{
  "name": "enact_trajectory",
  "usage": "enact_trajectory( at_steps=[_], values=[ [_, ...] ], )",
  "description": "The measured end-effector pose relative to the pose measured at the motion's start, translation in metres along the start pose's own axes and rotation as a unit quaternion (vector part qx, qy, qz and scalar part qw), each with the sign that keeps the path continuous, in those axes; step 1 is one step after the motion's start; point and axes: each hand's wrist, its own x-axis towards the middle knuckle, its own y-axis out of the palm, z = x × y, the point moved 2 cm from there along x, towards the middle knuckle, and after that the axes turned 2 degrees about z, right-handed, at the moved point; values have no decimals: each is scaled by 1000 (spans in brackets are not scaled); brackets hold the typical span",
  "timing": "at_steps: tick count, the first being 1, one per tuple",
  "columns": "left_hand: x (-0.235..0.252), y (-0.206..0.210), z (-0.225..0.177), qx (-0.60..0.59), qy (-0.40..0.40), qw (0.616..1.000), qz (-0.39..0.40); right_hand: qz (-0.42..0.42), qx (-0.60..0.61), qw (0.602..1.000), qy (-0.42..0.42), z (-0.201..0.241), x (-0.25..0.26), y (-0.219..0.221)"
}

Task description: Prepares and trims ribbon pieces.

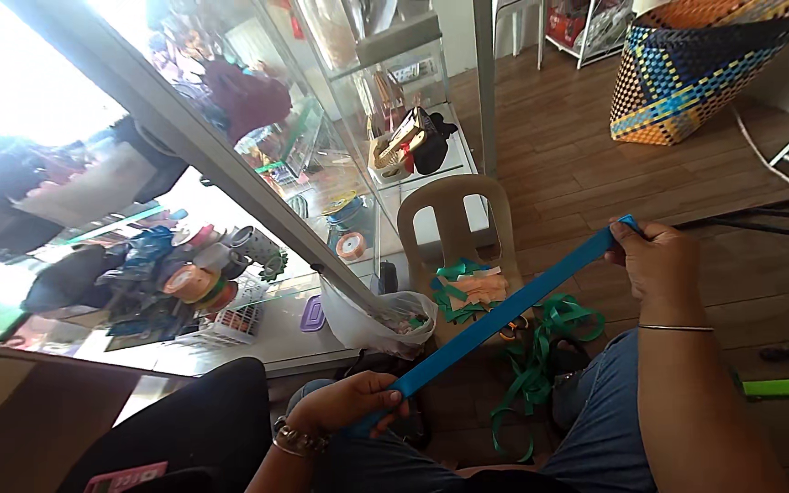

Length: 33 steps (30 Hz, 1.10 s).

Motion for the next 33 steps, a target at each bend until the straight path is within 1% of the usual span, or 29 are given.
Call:
enact_trajectory(
  at_steps=[5,9,11,13,15,18,21,23,27,28,29,30,31,33],
  values=[
    [-44,0,-3,15,30,999,-1,-4,-18,999,27,-7,4,4],
    [-72,-2,-8,45,111,992,-24,9,-31,999,25,-15,7,7],
    [-82,-4,-8,50,140,988,-52,14,-35,999,31,-19,9,9],
    [-89,-6,-5,38,146,985,-89,17,-34,999,38,-24,10,9],
    [-93,-8,-1,1,124,981,-146,18,-33,998,43,-27,11,9],
    [-96,-9,2,-58,48,968,-241,15,-32,998,50,-28,9,9],
    [-93,-9,3,-45,-25,953,-298,12,-23,998,63,-26,5,8],
    [-92,-9,6,-22,-56,949,-310,10,-16,997,73,-24,2,8],
    [-91,-12,11,28,-80,957,-277,-1,-4,997,77,-25,2,8],
    [-91,-12,12,41,-75,959,-269,-4,0,997,79,-25,3,7],
    [-92,-11,12,53,-52,963,-261,-6,0,997,81,-25,4,7],
    [-94,-10,11,68,-8,965,-255,-6,-4,996,83,-24,4,7],
    [-96,-7,9,90,61,961,-254,-3,-11,996,85,-24,5,6],
    [-96,5,-4,147,220,932,-249,10,-26,996,86,-27,6,7]
  ],
)
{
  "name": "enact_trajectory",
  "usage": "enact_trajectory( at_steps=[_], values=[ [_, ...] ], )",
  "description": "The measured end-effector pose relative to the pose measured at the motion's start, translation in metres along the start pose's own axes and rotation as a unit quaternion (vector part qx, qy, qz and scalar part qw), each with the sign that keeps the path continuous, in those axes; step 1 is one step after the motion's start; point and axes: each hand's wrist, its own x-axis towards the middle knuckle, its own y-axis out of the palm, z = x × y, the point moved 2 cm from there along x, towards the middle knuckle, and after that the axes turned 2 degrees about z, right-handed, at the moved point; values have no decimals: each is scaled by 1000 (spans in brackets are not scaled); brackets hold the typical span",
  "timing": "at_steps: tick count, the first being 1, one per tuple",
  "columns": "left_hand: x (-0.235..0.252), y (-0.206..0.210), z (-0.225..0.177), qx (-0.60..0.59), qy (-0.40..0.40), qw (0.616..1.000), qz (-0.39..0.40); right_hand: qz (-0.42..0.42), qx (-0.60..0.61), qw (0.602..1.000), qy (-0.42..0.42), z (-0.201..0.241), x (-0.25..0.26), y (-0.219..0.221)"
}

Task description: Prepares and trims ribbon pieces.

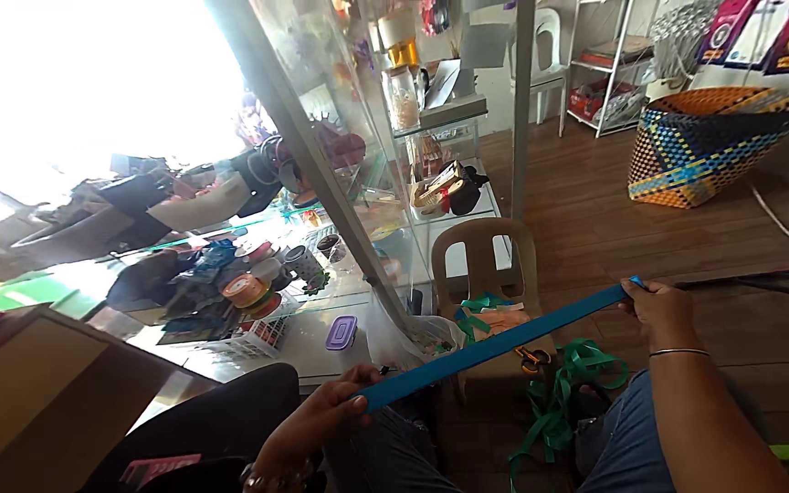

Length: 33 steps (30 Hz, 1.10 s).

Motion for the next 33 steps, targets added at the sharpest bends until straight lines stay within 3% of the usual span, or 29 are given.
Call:
enact_trajectory(
  at_steps=[5,9,11,13,16,19,24,28,30,33],
  values=[
    [22,51,-75,-38,332,941,-51,112,-50,992,27,-18,-19,41],
    [40,90,-129,-191,459,868,-14,264,-172,949,21,-57,-62,102],
    [46,98,-140,-287,460,840,-8,337,-219,915,34,-79,-92,125],
    [50,93,-141,-346,405,846,2,400,-236,883,72,-105,-119,143],
    [65,71,-109,-381,347,849,113,468,-280,829,123,-139,-145,160],
    [88,78,-87,-425,333,831,135,494,-354,778,157,-160,-152,166],
    [122,75,-43,-505,325,782,168,511,-396,731,217,-200,-151,160],
    [143,70,-11,-471,286,830,84,526,-433,694,232,-217,-137,143],
    [149,68,3,-426,253,866,64,518,-515,658,183,-185,-124,134],
    [159,68,15,-356,199,911,64,429,-581,686,86,-120,-104,131]
  ],
)
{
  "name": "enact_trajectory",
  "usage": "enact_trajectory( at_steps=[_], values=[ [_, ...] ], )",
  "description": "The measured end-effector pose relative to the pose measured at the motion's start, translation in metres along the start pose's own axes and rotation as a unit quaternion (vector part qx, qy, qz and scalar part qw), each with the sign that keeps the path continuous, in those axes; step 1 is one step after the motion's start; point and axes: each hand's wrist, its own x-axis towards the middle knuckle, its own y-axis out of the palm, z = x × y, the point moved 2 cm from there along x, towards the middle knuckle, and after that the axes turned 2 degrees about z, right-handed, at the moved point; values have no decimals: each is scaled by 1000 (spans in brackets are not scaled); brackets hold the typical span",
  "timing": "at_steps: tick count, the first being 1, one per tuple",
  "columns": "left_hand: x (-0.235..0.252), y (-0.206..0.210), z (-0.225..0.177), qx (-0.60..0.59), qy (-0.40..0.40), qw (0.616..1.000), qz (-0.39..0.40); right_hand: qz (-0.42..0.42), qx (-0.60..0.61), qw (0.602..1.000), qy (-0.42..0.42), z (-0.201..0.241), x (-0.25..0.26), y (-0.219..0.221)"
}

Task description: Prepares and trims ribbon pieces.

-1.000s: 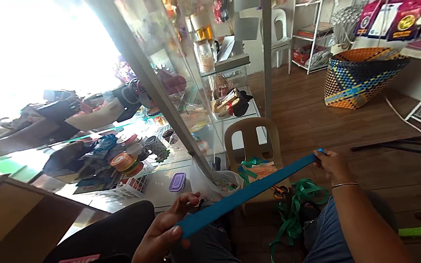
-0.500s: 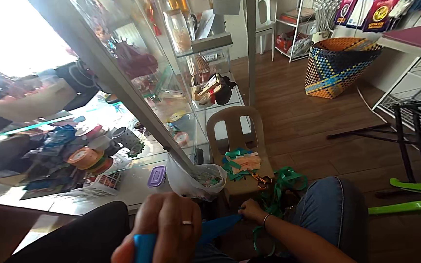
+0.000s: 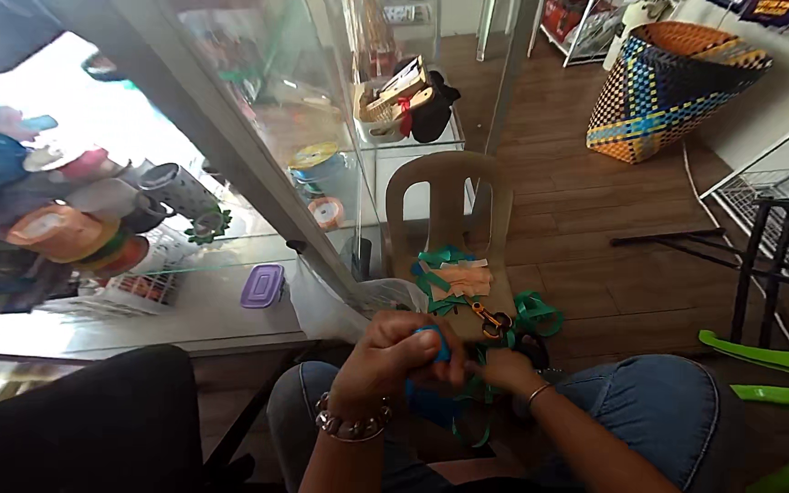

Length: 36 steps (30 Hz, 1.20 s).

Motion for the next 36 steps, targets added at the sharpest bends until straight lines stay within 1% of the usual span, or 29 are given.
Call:
enact_trajectory(
  at_steps=[3,5,6,10,13,16,18,19,20,21,22,23,24,25,26,27,29,32,36],
  values=[
    [1,-2,11,5,-40,999,2,-126,3,992,5,6,5,-36],
    [3,-5,15,12,-46,999,-5,-172,-7,985,4,1,25,-43],
    [3,-7,17,11,-48,999,-14,-176,-14,984,3,-3,34,-43],
    [0,-16,17,16,-44,997,-59,-163,-17,986,32,-4,50,-40],
    [-4,-21,18,5,-33,995,-98,-145,-30,986,76,-2,49,-41],
    [-5,-26,22,-16,-17,993,-112,-112,-37,989,85,-10,43,-42],
    [-5,-27,23,-34,-7,993,-110,-73,27,993,83,-21,42,-40],
    [-4,-27,23,-44,-6,992,-116,-50,88,993,68,-26,40,-39],
    [-4,-26,21,-54,-4,991,-125,-23,174,984,36,-27,32,-38],
    [-3,-25,19,-62,-4,989,-136,7,269,963,-12,-23,17,-38],
    [-3,-24,17,-66,-5,986,-150,37,358,930,-72,-16,-2,-40],
    [-2,-23,15,-67,-7,985,-161,67,429,889,-147,-9,-22,-42],
    [-1,-23,14,-65,-12,983,-173,92,479,843,-229,-2,-44,-45],
    [1,-22,12,-61,-19,980,-187,105,496,805,-308,5,-67,-47],
    [2,-21,11,-56,-26,978,-199,99,495,779,-373,12,-91,-48],
    [3,-19,11,-49,-34,977,-205,82,491,760,-418,18,-112,-48],
    [4,-15,11,-29,-50,977,-204,44,478,734,-481,25,-147,-47],
    [4,-8,12,-3,-51,981,-187,11,440,710,-550,29,-168,-42],
    [1,-3,12,17,-43,987,-155,5,379,727,-572,30,-176,-35]
  ],
)
